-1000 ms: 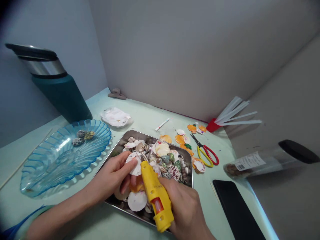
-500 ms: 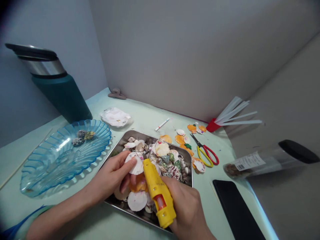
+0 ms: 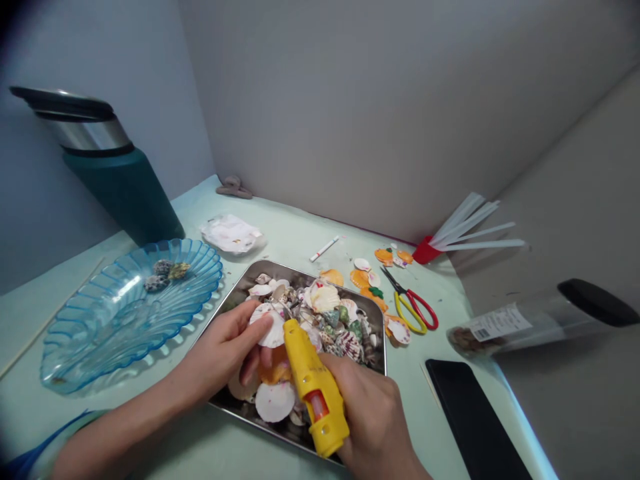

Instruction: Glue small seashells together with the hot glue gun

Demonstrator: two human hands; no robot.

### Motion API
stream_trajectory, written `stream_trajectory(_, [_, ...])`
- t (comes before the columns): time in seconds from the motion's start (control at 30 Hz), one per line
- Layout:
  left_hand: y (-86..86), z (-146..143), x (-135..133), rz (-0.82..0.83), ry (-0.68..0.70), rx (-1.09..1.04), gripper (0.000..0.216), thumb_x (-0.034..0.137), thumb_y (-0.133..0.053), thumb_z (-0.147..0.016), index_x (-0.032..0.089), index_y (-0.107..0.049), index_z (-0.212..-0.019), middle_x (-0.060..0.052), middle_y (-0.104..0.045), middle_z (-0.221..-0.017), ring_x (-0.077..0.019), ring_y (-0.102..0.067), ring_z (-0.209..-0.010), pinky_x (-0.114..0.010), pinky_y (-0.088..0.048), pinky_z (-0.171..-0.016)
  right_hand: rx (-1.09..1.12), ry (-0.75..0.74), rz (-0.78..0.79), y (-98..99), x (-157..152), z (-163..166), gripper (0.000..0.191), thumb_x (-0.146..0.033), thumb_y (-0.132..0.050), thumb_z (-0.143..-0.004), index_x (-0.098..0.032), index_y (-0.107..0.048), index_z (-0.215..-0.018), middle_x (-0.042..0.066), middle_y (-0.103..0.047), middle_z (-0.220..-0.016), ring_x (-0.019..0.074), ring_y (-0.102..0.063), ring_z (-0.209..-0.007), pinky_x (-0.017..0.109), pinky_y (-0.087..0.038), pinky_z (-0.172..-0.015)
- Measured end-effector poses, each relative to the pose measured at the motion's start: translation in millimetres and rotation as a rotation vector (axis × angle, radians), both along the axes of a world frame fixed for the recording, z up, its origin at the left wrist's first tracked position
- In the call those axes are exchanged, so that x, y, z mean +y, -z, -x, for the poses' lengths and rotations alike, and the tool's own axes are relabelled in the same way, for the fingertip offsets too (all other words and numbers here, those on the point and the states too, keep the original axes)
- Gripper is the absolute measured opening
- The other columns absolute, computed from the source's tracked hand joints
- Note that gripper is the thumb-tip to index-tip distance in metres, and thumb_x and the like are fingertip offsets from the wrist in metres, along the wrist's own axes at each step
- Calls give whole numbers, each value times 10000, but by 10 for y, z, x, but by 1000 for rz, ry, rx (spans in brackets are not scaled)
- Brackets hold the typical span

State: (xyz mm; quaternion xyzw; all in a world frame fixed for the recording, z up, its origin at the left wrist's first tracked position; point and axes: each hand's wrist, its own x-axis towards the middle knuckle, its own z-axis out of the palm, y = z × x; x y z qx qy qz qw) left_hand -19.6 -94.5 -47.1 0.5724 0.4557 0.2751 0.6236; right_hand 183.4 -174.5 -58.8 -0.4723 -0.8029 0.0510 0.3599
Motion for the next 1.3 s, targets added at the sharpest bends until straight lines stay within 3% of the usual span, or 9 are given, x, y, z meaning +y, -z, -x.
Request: stream_trajectory(1.3, [9,-7,24,-9,-83,-79,251,423,-433,-897,197,-420,-787,34,-604,-535,-57,-423,-335,-171,-282,-391,-57,-24,-12,-20,5,7,214,-275,-472,-928,-195,-494,-1125,58,-731,-809,165,-710,-626,220,-511,-512])
